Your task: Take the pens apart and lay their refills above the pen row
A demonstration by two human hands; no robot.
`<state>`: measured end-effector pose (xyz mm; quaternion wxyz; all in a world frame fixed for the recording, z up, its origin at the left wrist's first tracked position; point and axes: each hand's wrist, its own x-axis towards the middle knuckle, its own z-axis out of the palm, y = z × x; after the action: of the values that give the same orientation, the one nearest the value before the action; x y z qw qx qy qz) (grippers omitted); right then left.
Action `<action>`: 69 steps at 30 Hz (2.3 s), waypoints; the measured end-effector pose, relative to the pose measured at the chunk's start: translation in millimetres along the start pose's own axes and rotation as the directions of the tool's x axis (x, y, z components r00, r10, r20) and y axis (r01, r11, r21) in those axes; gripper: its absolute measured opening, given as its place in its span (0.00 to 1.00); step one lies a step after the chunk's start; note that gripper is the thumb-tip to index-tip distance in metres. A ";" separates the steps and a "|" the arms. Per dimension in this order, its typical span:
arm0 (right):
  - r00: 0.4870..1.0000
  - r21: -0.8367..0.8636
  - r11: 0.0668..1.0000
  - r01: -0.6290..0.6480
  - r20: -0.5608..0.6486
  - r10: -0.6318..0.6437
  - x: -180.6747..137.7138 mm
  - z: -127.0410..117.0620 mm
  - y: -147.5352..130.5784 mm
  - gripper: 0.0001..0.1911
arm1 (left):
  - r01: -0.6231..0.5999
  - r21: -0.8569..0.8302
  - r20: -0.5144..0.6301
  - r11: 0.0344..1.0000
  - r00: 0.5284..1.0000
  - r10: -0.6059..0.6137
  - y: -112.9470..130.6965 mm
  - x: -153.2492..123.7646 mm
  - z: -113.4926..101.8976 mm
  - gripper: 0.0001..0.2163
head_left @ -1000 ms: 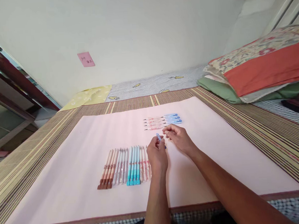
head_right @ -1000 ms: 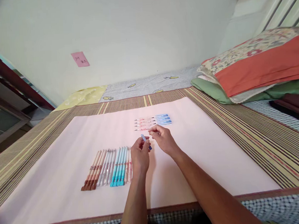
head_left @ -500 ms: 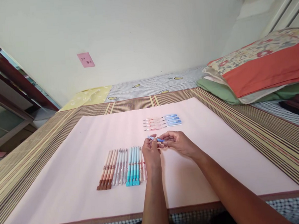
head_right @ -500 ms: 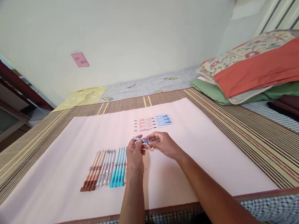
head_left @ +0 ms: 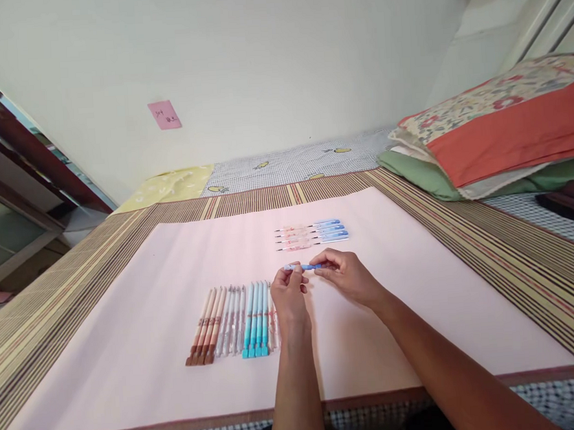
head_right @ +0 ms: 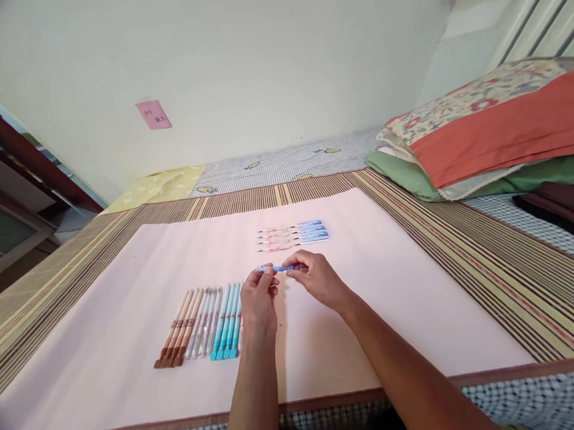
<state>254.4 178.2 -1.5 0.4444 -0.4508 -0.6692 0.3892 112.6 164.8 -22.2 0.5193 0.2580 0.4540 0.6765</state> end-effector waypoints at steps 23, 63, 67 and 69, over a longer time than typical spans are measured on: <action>0.976 -0.302 0.941 0.153 -0.101 -0.191 7.5 -26.0 12.7 0.04 | 0.063 0.035 -0.032 0.997 0.998 -0.062 0.9 0.0 1.1 0.21; 0.950 -0.735 0.670 0.105 -0.124 -0.285 45.4 -68.5 90.8 0.08 | 0.120 0.102 0.037 0.987 0.992 -0.125 2.6 -7.4 5.2 0.18; 0.950 -0.768 0.635 0.083 -0.131 -0.283 45.9 -65.6 90.9 0.08 | 0.114 0.103 0.037 0.988 0.992 -0.118 0.4 -6.8 5.3 0.18; 0.948 -0.775 0.628 0.075 -0.141 -0.286 44.6 -64.9 91.0 0.08 | 0.112 0.106 0.040 0.988 0.992 -0.117 -0.1 -6.7 5.3 0.18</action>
<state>330.4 254.8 -54.8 0.3316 -0.5706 -0.7505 -0.0345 119.2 160.4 -19.1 0.5537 0.2734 0.4903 0.6150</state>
